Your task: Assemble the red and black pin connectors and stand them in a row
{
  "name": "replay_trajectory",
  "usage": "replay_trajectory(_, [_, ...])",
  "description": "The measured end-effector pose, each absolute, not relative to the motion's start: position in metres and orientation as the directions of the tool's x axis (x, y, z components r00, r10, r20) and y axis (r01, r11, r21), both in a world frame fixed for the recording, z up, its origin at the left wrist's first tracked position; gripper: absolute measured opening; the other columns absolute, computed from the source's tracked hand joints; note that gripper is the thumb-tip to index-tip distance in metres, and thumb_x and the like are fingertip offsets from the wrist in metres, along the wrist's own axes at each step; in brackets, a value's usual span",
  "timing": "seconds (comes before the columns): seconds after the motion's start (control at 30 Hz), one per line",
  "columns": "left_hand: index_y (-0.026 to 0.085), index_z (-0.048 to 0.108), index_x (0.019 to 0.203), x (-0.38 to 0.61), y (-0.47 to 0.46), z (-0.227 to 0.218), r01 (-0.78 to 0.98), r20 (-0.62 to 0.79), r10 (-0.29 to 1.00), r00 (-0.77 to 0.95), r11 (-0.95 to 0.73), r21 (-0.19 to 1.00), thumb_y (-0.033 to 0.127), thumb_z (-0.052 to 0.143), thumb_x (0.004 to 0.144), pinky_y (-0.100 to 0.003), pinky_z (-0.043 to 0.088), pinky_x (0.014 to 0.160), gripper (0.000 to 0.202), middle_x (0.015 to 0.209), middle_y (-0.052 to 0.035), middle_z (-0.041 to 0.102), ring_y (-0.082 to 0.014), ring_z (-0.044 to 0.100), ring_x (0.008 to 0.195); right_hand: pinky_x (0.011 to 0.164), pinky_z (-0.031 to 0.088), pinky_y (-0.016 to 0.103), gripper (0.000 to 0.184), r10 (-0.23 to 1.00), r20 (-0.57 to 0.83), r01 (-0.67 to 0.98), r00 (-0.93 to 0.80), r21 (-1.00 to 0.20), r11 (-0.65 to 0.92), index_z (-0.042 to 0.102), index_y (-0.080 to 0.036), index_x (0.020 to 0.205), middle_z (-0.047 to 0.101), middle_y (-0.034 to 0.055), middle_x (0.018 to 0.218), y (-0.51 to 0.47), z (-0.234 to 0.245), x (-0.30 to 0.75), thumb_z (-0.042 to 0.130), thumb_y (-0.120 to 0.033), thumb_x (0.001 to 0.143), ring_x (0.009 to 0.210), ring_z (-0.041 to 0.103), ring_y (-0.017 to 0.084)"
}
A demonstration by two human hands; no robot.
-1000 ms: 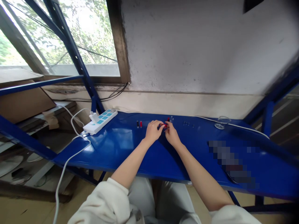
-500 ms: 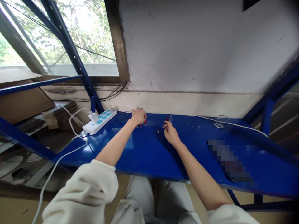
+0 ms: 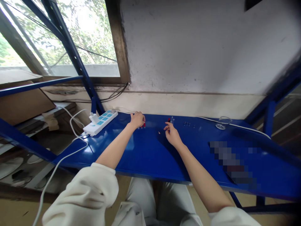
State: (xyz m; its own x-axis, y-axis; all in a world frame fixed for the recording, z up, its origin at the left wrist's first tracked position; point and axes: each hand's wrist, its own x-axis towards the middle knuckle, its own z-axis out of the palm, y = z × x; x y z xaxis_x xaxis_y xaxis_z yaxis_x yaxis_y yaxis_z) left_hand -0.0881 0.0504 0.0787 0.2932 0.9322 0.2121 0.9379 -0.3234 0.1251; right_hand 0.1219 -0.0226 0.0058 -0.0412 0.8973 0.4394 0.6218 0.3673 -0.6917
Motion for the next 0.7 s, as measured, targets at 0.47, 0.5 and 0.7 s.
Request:
replay_trajectory(0.47, [0.02, 0.066, 0.073, -0.0871, 0.0488, 0.0796, 0.938, 0.188, 0.935, 0.3, -0.325, 0.12, 0.018, 0.059, 0.069, -0.051, 0.027, 0.087, 0.008, 0.098, -0.0089, 0.057, -0.0284, 0.043, 0.102, 0.075, 0.044, 0.031, 0.043, 0.888, 0.46, 0.63, -0.008, -0.687, 0.361, 0.042, -0.016, 0.117, 0.059, 0.0069, 0.088, -0.0214, 0.008, 0.1271, 0.036, -0.013, 0.074, 0.08, 0.056, 0.016])
replay_trajectory(0.5, [0.02, 0.066, 0.073, -0.0868, 0.0488, 0.0797, 0.938, 0.188, 0.935, 0.301, -0.326, 0.119, 0.019, 0.059, 0.069, -0.051, 0.027, 0.087, 0.008, 0.098, -0.0088, 0.057, -0.0284, 0.043, 0.102, 0.075, 0.044, 0.031, 0.043, 0.887, 0.462, 0.631, -0.007, -0.686, 0.362, 0.042, -0.016, 0.117, 0.059, 0.0069, 0.088, -0.0211, 0.0077, 0.1275, 0.036, -0.013, 0.075, 0.08, 0.056, 0.016])
replay_trajectory(0.7, [0.021, 0.065, 0.074, -0.0856, 0.049, 0.0788, 0.94, 0.171, 0.937, 0.303, -0.324, 0.109, 0.018, 0.059, 0.068, -0.05, 0.026, 0.087, 0.009, 0.099, -0.0086, 0.056, -0.0286, 0.043, 0.103, 0.074, 0.044, 0.032, 0.043, 0.879, 0.477, 0.654, 0.001, -0.665, 0.36, 0.045, -0.017, 0.116, 0.059, 0.0069, 0.088, -0.0195, 0.0072, 0.1304, 0.036, -0.013, 0.074, 0.08, 0.056, 0.017])
